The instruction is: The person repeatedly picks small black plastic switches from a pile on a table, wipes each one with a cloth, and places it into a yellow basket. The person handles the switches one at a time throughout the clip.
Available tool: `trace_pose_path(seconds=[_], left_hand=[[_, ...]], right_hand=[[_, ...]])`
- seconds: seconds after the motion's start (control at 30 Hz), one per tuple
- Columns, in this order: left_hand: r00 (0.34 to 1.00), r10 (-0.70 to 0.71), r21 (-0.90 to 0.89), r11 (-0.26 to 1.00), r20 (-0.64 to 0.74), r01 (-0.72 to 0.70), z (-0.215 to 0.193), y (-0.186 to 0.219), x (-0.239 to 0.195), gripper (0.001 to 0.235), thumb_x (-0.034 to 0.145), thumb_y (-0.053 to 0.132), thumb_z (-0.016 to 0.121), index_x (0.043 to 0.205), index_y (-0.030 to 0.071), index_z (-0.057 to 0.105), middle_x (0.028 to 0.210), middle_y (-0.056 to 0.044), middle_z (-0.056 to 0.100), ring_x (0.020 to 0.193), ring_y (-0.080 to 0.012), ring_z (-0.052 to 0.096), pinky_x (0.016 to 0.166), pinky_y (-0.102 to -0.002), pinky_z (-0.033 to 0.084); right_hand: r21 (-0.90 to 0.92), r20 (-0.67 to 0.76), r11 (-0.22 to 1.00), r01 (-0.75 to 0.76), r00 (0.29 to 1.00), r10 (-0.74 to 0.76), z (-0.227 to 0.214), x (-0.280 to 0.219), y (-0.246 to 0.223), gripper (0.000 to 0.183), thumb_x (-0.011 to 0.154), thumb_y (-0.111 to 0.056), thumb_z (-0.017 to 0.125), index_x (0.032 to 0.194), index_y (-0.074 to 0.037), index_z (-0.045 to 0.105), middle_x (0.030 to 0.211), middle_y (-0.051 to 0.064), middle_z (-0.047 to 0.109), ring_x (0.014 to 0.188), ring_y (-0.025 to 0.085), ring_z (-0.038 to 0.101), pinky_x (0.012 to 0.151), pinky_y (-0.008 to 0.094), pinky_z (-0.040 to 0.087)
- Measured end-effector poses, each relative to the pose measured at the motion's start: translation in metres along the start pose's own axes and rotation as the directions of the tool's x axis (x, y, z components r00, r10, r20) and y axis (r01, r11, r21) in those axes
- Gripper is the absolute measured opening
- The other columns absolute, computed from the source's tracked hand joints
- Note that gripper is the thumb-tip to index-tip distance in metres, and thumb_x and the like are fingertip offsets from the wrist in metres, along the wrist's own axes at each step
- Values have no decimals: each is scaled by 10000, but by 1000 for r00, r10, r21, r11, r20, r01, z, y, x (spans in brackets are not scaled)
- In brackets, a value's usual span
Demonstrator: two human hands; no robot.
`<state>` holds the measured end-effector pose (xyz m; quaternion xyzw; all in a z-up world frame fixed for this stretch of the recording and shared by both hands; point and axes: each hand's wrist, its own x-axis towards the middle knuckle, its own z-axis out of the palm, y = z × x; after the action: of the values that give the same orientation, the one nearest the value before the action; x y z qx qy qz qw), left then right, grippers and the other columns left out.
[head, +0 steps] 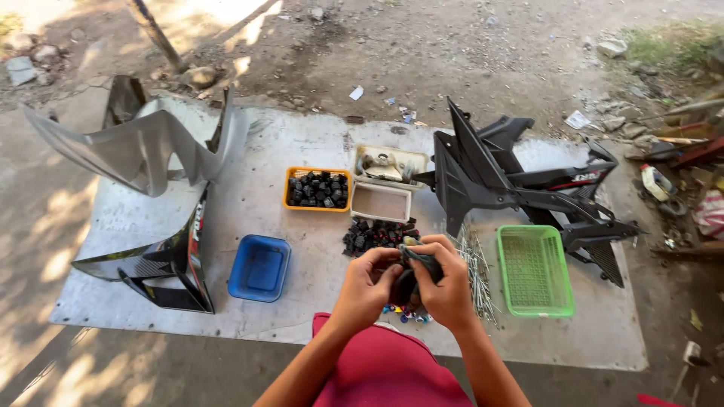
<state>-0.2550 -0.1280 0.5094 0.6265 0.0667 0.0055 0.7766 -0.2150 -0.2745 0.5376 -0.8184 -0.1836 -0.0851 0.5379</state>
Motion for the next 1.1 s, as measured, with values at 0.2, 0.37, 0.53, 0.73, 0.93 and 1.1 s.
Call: trace_pose_path(seconds=[0.2, 0.37, 0.53, 0.73, 0.93, 1.1], left_hand=[[995, -63, -10, 998, -75, 63, -7, -5, -1, 254, 945, -18, 640, 1184, -1, 724, 940, -168, 762, 873, -187, 697, 802, -378, 598], [972, -182, -255, 957, -148, 140, -19, -26, 9, 253, 983, 55, 627, 1208, -43, 688, 953, -140, 747, 866, -150, 680, 784, -287, 579], [983, -151, -429, 899, -103, 93, -13, 4, 1, 321, 1015, 75, 568, 1331, 26, 586, 989, -100, 712, 949, -177, 712, 798, -317, 616], [970, -184, -544, 836, -157, 70, -5, -11, -1, 287, 996, 46, 614, 1277, -5, 643, 1015, -165, 744, 948, -227, 741, 829, -368, 624], [940, -180, -416, 908, -290, 46, 8, -14, -6, 221, 957, 60, 697, 1171, 9, 712, 937, -120, 766, 837, -173, 736, 765, -313, 633], [929, -189, -419, 907, -318, 42, 15, -38, -8, 187, 941, 43, 720, 1128, 41, 725, 895, -114, 772, 758, -173, 741, 640, -326, 645]], right_hand=[[-3, 163, 983, 184, 970, -182, 8, -15, -6, 243, 800, 76, 738, 929, -115, 813, 946, 71, 691, 868, 311, 711, 863, 391, 560], [28, -43, 996, 89, 995, -88, 4, -11, -7, 189, 885, 29, 707, 1026, -81, 769, 988, 101, 678, 923, 275, 711, 877, 398, 547], [70, -147, 998, -4, 989, 14, 5, -13, -9, 149, 893, 20, 735, 1039, -6, 727, 994, 122, 668, 907, 226, 680, 839, 362, 554], [33, -147, 999, 6, 989, -1, 14, -23, -9, 158, 876, 4, 764, 1031, -4, 738, 986, 133, 663, 918, 259, 682, 817, 370, 554], [-39, -205, 997, 69, 976, -75, 31, -35, -4, 92, 879, 3, 769, 964, -9, 735, 975, 119, 681, 881, 278, 712, 805, 362, 567], [-5, -227, 999, 39, 973, -39, 32, -33, 12, 37, 924, 27, 710, 958, 16, 698, 961, 130, 670, 880, 244, 702, 830, 362, 551]])
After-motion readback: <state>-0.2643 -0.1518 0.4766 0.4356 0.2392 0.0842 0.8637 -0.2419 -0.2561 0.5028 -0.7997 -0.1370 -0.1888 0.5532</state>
